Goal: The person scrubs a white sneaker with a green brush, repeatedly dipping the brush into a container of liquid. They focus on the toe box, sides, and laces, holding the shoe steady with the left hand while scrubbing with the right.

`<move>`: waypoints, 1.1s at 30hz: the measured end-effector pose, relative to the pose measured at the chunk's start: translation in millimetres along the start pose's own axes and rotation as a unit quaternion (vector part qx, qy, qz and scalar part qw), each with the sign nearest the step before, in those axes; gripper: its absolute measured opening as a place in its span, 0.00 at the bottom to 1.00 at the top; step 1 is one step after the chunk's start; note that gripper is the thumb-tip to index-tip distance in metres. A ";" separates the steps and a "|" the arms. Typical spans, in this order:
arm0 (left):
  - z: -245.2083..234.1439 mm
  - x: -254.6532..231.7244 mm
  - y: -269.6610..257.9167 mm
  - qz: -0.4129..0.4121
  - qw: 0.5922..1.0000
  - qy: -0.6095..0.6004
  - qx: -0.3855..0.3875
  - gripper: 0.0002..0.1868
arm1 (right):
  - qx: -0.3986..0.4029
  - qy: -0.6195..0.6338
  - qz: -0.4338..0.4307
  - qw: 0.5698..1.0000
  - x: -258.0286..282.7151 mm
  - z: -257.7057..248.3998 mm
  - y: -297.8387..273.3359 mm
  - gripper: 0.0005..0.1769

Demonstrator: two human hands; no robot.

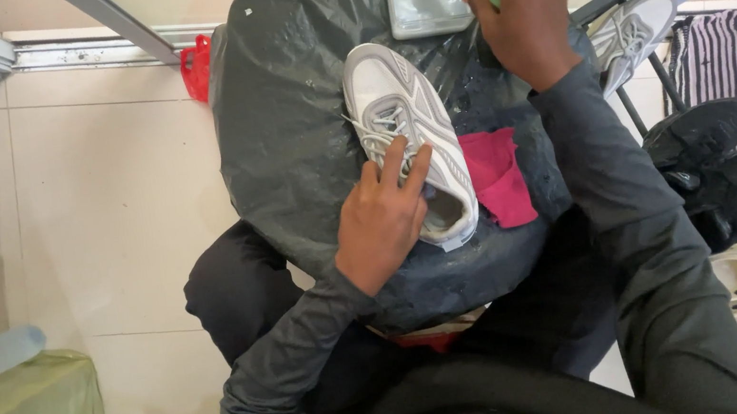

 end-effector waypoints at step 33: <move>-18.1 7.5 14.5 0.230 0.967 -0.057 -0.094 0.17 | -0.033 0.113 -0.017 0.993 14.8 -39.4 -13.5 0.17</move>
Point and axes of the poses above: each hand's wrist, its own y-axis towards the middle knuckle, its own z-axis out of the palm, x = y × z, the point moved 1 cm from there along y, towards the middle knuckle, and after that the axes turned 3 degrees about -x, right-handed, at the moved point
